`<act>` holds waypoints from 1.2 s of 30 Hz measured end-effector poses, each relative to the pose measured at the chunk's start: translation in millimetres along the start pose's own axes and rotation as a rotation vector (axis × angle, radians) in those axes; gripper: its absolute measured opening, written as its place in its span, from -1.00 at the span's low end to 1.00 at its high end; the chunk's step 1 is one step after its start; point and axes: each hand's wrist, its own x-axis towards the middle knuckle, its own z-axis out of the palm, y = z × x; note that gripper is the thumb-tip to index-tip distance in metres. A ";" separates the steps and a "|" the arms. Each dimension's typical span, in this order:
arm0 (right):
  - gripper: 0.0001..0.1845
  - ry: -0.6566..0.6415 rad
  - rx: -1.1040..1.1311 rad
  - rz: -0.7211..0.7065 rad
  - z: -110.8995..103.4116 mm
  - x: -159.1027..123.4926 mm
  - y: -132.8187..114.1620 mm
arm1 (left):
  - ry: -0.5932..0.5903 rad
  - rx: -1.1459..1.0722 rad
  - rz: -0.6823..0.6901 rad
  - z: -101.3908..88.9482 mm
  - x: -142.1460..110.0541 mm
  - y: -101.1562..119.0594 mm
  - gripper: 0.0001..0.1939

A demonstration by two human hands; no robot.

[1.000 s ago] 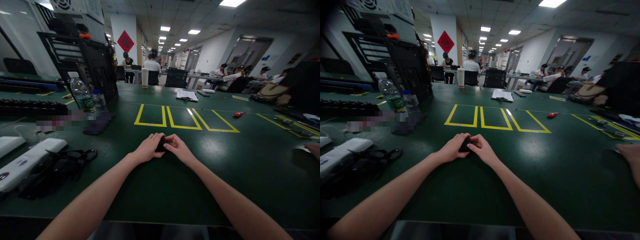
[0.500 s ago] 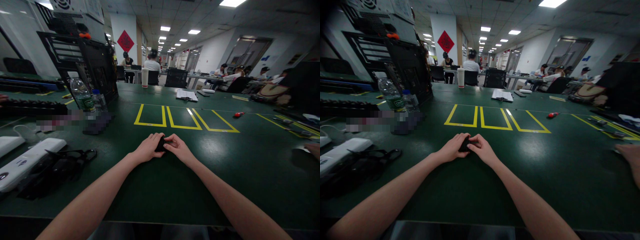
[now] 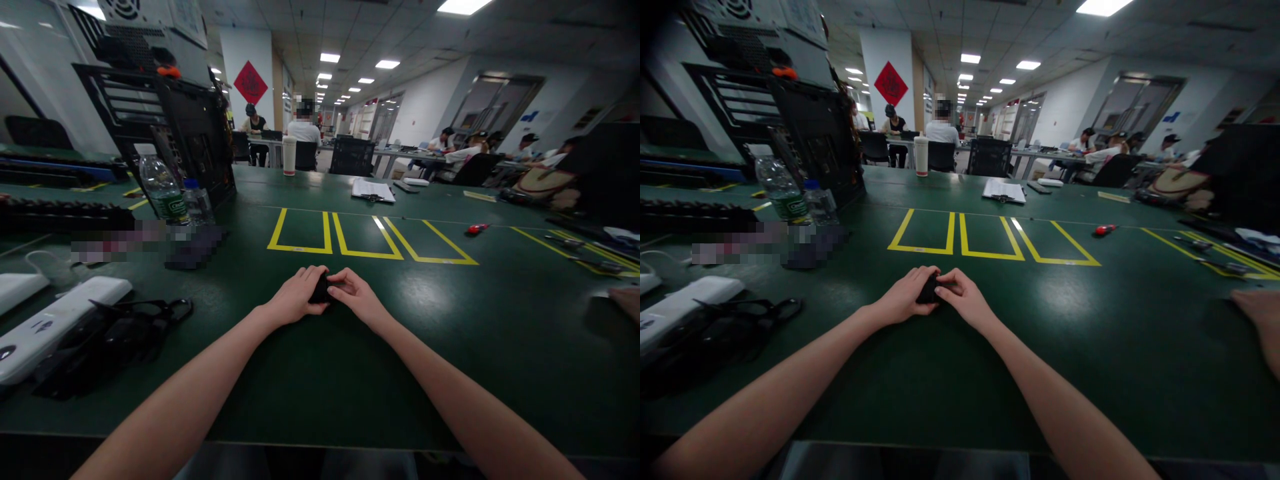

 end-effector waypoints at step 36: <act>-0.76 -0.010 -0.019 -0.010 -0.9 3.4 5.1 | -0.003 -0.103 -0.043 -0.2 0.6 -2.6 -0.43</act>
